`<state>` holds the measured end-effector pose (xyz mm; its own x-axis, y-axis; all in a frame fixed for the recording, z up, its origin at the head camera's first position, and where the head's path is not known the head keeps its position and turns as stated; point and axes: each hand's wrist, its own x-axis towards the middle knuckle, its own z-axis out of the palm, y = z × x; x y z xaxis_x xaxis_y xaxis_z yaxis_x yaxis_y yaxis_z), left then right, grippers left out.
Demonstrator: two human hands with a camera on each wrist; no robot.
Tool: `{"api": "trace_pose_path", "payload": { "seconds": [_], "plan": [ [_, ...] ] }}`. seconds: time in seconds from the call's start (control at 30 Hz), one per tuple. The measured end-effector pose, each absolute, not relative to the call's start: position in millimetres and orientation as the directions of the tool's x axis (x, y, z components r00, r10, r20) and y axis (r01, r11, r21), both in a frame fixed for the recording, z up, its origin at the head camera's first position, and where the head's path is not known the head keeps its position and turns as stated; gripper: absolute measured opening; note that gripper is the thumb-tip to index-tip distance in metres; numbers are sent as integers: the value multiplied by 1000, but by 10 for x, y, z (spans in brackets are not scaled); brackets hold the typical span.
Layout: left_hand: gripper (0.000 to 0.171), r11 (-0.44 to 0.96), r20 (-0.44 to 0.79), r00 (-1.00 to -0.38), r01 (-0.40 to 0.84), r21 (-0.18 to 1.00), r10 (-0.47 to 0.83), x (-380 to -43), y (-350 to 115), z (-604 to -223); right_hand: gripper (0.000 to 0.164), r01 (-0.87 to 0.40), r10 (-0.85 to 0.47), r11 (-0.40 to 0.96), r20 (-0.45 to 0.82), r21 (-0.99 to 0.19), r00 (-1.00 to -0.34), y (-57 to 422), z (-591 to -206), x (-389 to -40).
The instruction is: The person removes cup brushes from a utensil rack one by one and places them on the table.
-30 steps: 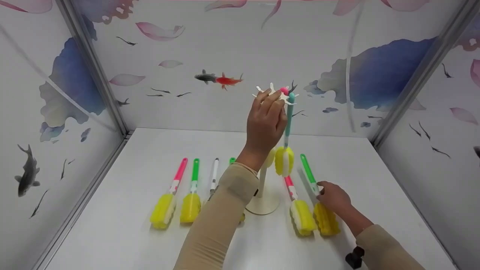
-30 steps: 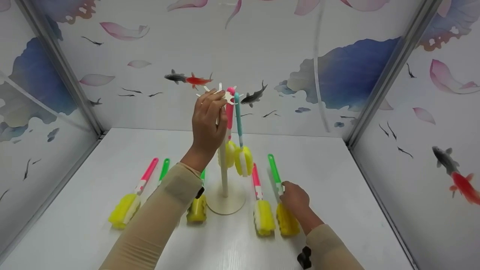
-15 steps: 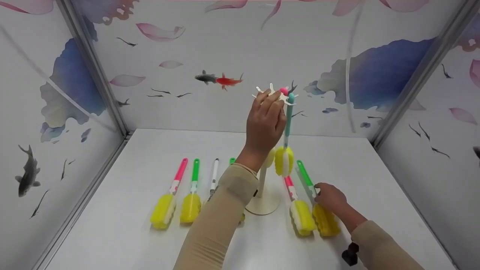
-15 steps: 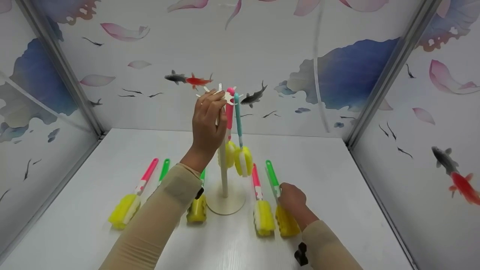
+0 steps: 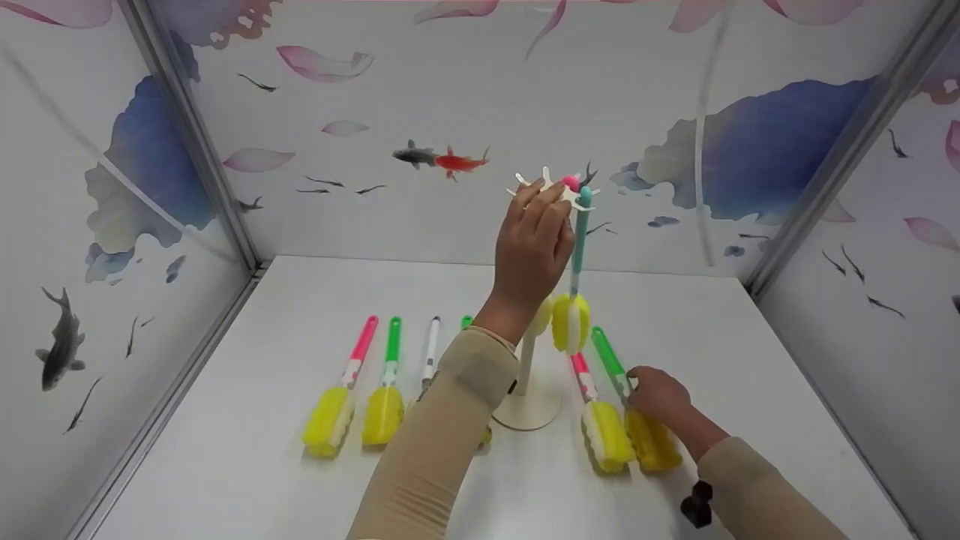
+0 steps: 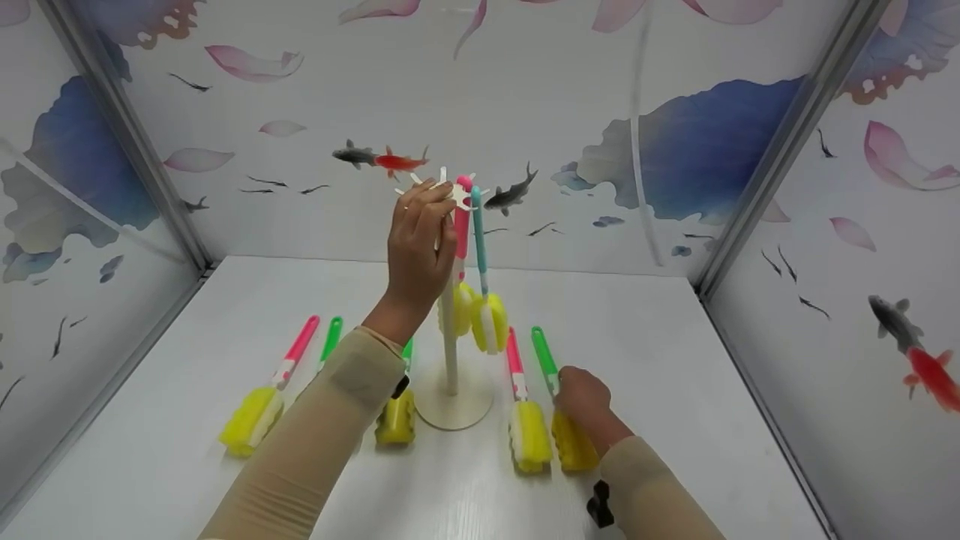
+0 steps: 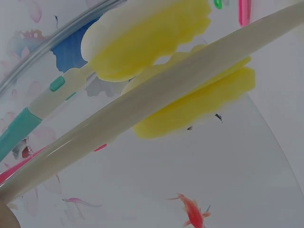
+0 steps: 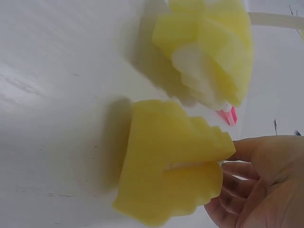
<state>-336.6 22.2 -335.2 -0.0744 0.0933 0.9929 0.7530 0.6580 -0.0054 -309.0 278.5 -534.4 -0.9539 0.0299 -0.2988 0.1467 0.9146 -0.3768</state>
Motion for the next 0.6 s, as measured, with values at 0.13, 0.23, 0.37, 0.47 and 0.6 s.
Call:
{"api": "trace_pose_path", "payload": {
  "seconds": [0.13,0.23,0.37,0.47,0.6],
  "plan": [
    [16,663,992,-77,749,-10,102,-3368,222,-3358,48,151,33,916,-306,-372,-951,2780,-5374,-3121],
    [17,666,992,-76,746,-10,100,-3369,223,-3356,47,149,30,917,-309,-369,-951,2775,-5371,-3139],
    [15,671,993,-71,741,-7,89,-3365,233,-3347,47,158,33,913,-318,-376,-947,2760,-5371,-3140],
    [12,685,994,-70,728,-4,79,-3364,247,-3335,46,167,37,908,-324,-383,-945,2750,-5375,-3133],
    [11,713,995,-69,701,2,65,-3361,260,-3319,46,157,31,909,-312,-387,-949,2751,-5376,-3132]
  ]
}}
